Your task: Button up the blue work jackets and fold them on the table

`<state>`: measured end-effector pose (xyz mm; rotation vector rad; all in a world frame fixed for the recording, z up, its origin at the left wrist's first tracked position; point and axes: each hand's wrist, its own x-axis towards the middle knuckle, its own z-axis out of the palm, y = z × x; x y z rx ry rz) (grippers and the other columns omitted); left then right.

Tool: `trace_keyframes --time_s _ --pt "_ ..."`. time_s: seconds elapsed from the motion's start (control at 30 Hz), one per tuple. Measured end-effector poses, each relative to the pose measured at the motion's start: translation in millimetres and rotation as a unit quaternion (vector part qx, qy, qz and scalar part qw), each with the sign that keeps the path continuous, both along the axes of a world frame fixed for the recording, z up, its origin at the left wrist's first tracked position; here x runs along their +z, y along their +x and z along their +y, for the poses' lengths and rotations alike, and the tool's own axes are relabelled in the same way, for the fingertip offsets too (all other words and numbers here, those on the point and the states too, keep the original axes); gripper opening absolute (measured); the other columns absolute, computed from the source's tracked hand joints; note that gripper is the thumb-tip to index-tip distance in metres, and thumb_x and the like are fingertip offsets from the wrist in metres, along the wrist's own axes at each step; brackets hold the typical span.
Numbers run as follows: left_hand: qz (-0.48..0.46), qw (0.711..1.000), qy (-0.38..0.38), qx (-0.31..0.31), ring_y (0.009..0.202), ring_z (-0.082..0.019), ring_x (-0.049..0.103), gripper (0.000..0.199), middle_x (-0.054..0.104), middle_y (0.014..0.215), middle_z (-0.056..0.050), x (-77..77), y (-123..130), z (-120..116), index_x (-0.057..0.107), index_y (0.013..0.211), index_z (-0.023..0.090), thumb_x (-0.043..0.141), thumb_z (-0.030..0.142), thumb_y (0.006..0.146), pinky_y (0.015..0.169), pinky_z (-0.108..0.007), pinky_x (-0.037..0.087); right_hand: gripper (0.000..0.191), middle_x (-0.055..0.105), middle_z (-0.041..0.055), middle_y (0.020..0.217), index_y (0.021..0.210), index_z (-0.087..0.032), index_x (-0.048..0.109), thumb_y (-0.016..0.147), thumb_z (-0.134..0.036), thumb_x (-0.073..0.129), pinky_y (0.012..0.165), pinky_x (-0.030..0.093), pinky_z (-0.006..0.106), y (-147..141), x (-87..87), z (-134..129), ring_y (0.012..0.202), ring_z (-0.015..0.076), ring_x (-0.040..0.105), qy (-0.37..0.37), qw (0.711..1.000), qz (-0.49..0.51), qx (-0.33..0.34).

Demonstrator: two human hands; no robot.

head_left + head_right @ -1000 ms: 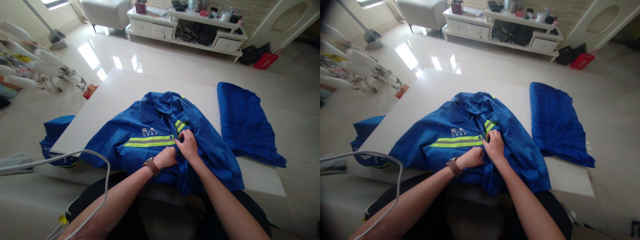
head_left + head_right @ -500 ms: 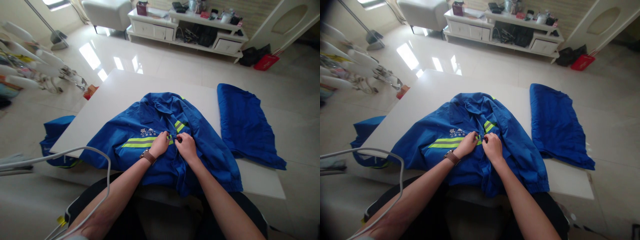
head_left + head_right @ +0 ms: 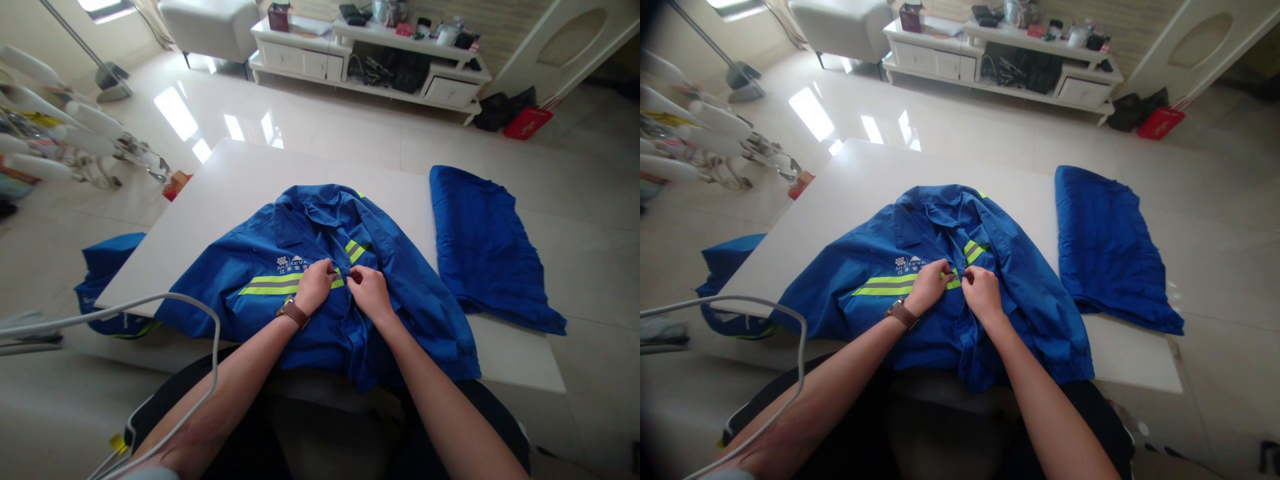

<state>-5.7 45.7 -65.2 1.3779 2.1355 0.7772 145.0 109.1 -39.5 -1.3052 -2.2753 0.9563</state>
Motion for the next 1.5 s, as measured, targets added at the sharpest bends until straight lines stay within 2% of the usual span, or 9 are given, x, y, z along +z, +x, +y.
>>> trace_keyframes --time_s 0.13,0.23,0.4,0.53,0.8,1.03,1.2,1.37,1.5 --pt "0.023 1.000 0.001 -0.008 0.077 -0.019 0.063 0.014 0.070 0.079 -0.003 13.6 -4.7 -0.9 0.061 0.075 0.020 0.068 0.013 0.084 0.069 -0.028 0.038 0.011 0.076 0.0045 0.085 0.087 -0.020 0.073 0.085 -0.013 0.065 0.074 0.052 0.029 0.5 -0.3 0.6 0.079 0.0214 0.071 0.001 1.000 0.001 0.001" --pt "0.093 0.995 -0.014 -0.021 0.080 -0.021 0.064 0.011 0.070 0.080 -0.005 26.7 -9.9 -4.8 0.062 0.076 0.020 0.065 0.010 0.082 0.070 -0.030 0.039 0.012 0.076 0.0051 0.086 0.088 -0.019 0.074 0.085 -0.013 0.064 0.075 0.052 0.030 0.2 -1.7 0.9 0.079 0.0215 0.071 0.007 1.000 0.006 -0.001" --pt "0.167 0.984 -0.036 -0.049 0.084 -0.024 0.066 0.012 0.070 0.089 -0.009 37.8 -6.1 -11.9 0.065 0.084 0.018 0.056 0.013 0.089 0.073 -0.033 0.043 0.012 0.076 0.0044 0.085 0.089 -0.019 0.075 0.084 -0.014 0.065 0.075 0.054 0.030 -3.6 -1.9 -2.6 0.077 0.0210 0.072 -0.014 0.999 0.039 -0.009" --pt "0.116 0.992 -0.002 -0.048 0.085 -0.022 0.066 0.009 0.071 0.089 -0.008 33.5 1.0 -10.0 0.067 0.085 0.018 0.059 0.015 0.089 0.076 -0.031 0.046 0.013 0.077 0.0039 0.085 0.090 -0.019 0.076 0.084 -0.015 0.065 0.074 0.055 0.030 -8.1 0.5 -7.7 0.076 0.0201 0.072 -0.045 0.996 0.076 0.000" --pt "-0.042 0.996 0.072 -0.042 0.076 -0.017 0.066 0.010 0.071 0.079 -0.003 25.1 -4.1 -7.3 0.068 0.085 0.017 0.066 0.007 0.084 0.073 -0.026 0.048 0.018 0.078 0.0077 0.095 0.093 -0.017 0.079 0.086 -0.020 0.063 0.082 0.058 0.031 -9.6 3.6 -9.2 0.084 0.0217 0.074 -0.022 0.994 0.104 0.014" --pt "0.013 0.996 0.070 -0.056 0.083 -0.019 0.065 0.013 0.071 0.089 -0.006 32.3 -2.3 -11.6 0.070 0.089 0.018 0.060 0.010 0.090 0.079 -0.029 0.048 0.020 0.076 0.0050 0.079 0.091 -0.018 0.077 0.084 -0.025 0.060 0.059 0.058 0.028 -8.8 -5.3 -4.6 0.062 0.0205 0.072 -0.174 0.971 0.162 -0.031" --pt "-0.011 0.997 0.071 -0.027 0.084 -0.020 0.067 0.016 0.074 0.089 -0.007 33.7 0.4 -10.7 0.076 0.087 0.019 0.063 0.009 0.087 0.081 -0.030 0.050 0.013 0.075 0.0050 0.076 0.085 -0.018 0.075 0.081 -0.028 0.067 0.064 0.057 0.029 -8.7 -9.2 -2.9 0.066 0.0207 0.071 -0.151 0.974 0.167 -0.015" --pt "-0.155 0.984 0.048 0.071 0.080 -0.019 0.072 0.020 0.079 0.086 -0.006 28.6 3.4 -6.7 0.081 0.087 0.018 0.064 0.008 0.083 0.078 -0.029 0.055 0.010 0.073 0.0045 0.076 0.080 -0.017 0.072 0.082 -0.024 0.065 0.068 0.053 0.028 -10.6 -8.4 -4.6 0.067 0.0183 0.067 -0.079 0.988 0.128 -0.019" --pt "-0.239 0.964 0.038 0.110 0.079 -0.021 0.074 0.009 0.079 0.083 -0.007 20.6 3.0 -5.9 0.081 0.084 0.016 0.075 0.021 0.079 0.071 -0.027 0.055 0.012 0.072 0.0043 0.080 0.081 -0.018 0.072 0.085 -0.020 0.061 0.069 0.050 0.027 -12.2 -8.4 -8.5 0.071 0.0180 0.066 -0.025 0.992 0.124 0.006"
